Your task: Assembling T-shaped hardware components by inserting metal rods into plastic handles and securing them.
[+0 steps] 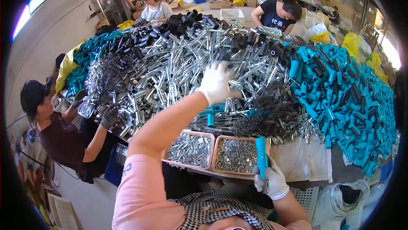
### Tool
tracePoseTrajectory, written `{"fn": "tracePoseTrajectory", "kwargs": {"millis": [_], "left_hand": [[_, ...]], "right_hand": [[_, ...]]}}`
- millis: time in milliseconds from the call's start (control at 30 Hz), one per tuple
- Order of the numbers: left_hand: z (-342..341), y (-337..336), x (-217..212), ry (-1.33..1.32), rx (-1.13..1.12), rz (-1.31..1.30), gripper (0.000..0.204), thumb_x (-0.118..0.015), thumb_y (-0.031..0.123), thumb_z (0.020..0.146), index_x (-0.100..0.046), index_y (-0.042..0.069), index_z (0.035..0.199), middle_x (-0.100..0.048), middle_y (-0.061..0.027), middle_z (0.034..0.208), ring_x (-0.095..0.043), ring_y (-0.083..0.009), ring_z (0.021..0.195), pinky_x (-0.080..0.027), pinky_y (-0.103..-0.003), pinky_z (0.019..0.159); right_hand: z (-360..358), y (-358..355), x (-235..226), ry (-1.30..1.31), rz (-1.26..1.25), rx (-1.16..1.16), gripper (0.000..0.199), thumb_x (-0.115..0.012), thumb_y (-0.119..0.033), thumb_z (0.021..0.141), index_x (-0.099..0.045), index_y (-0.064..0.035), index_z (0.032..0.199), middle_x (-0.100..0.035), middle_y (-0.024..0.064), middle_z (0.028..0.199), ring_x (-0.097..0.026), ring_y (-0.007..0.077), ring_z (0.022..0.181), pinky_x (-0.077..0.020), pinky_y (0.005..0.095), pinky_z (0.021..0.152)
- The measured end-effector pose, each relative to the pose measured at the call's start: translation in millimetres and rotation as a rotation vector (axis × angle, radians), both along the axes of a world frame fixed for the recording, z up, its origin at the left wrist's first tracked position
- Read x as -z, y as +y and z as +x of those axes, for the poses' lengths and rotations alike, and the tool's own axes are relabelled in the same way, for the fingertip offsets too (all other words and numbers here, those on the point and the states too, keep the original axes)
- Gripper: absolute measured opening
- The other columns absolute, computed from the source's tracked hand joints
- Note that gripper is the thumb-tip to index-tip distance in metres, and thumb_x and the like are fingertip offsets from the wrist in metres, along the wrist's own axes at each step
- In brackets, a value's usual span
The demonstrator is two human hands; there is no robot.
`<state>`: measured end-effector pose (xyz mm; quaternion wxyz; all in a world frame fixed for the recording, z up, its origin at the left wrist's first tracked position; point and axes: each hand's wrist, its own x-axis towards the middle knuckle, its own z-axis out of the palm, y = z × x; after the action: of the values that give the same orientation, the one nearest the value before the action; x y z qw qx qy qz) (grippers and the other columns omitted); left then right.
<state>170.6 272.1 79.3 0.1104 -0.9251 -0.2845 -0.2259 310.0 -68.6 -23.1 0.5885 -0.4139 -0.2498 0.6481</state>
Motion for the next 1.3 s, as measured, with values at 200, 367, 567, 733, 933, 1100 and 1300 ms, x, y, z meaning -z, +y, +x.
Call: {"fn": "tracePoseTrajectory", "kwargs": {"millis": [200, 367, 567, 733, 933, 1100, 1300], "left_hand": [[7, 84, 3, -0.383, -0.012, -0.032, 0.06, -0.076, 0.053, 0.071, -0.072, -0.001, 0.097, -0.065, -0.0199, 0.112, -0.061, -0.0353, 0.1, -0.05, -0.043, 0.087], [-20, 18, 3, -1.349, 0.468, -1.504, 0.021, -0.063, 0.011, 0.094, -0.065, -0.008, 0.101, -0.069, -0.014, 0.091, -0.065, -0.0173, 0.071, -0.056, -0.03, 0.069], [-82, -79, 9, -1.202, 0.558, -1.643, 0.018, -0.052, 0.002, 0.095, -0.052, -0.005, 0.112, -0.067, -0.019, 0.1, -0.069, -0.0278, 0.09, -0.056, -0.036, 0.08], [-109, -143, 19, -0.874, 0.477, -1.344, 0.041, -0.061, 0.003, 0.09, -0.051, -0.001, 0.13, -0.065, -0.0049, 0.103, -0.062, -0.0129, 0.092, -0.052, -0.031, 0.082], [-130, -225, 49, -0.758, 0.331, -1.734, 0.041, -0.054, 0.011, 0.097, -0.054, -0.003, 0.135, -0.066, -0.0116, 0.116, -0.061, -0.0148, 0.106, -0.047, -0.03, 0.097], [-96, -263, 54, -1.407, 0.578, -1.984, 0.04, -0.058, 0.039, 0.099, -0.049, 0.004, 0.118, -0.06, -0.0106, 0.094, -0.063, -0.0234, 0.087, -0.054, -0.037, 0.079], [-96, -259, 72, -1.043, 0.165, -2.199, 0.028, -0.054, 0.032, 0.101, -0.053, 0.004, 0.096, -0.053, -0.0063, 0.071, -0.053, -0.0162, 0.055, -0.048, -0.031, 0.052]], "right_hand": [[-2, -4, 11, 0.405, 0.001, -0.067, 0.061, -0.07, -0.037, 0.087, -0.041, -0.0086, 0.133, -0.06, 0.0134, 0.101, -0.049, 0.0187, 0.054, -0.0403, 0.0313, 0.043], [-7, -13, 8, 0.506, 0.001, -0.146, 0.054, -0.071, -0.036, 0.088, -0.047, -0.0077, 0.127, -0.062, 0.0126, 0.099, -0.046, 0.0152, 0.052, -0.0354, 0.0288, 0.041], [-30, -13, -2, 0.641, 0.068, -0.299, 0.058, -0.072, -0.035, 0.088, -0.044, -0.0095, 0.133, -0.068, 0.0145, 0.104, -0.042, 0.0118, 0.046, -0.0319, 0.0261, 0.038], [-56, -27, -14, 0.691, 0.034, -0.337, 0.061, -0.07, -0.029, 0.088, -0.039, -0.0124, 0.138, -0.067, 0.0161, 0.105, -0.045, 0.0137, 0.048, -0.0342, 0.0264, 0.039], [-98, -32, -10, 0.646, 0.023, -0.349, 0.056, -0.07, -0.031, 0.09, -0.041, -0.0146, 0.135, -0.059, 0.0102, 0.107, -0.046, 0.0138, 0.059, -0.0364, 0.0265, 0.045], [-116, -24, 3, 0.561, -0.007, -0.367, 0.044, -0.072, -0.028, 0.085, -0.051, -0.0031, 0.114, -0.055, 0.0078, 0.092, -0.049, 0.0158, 0.064, -0.042, 0.0288, 0.055], [-113, -25, 35, 0.228, -0.178, -0.53, 0.032, -0.065, -0.017, 0.094, -0.055, -0.0032, 0.121, -0.062, 0.0089, 0.107, -0.062, 0.0234, 0.099, -0.0495, 0.0385, 0.088]]}}
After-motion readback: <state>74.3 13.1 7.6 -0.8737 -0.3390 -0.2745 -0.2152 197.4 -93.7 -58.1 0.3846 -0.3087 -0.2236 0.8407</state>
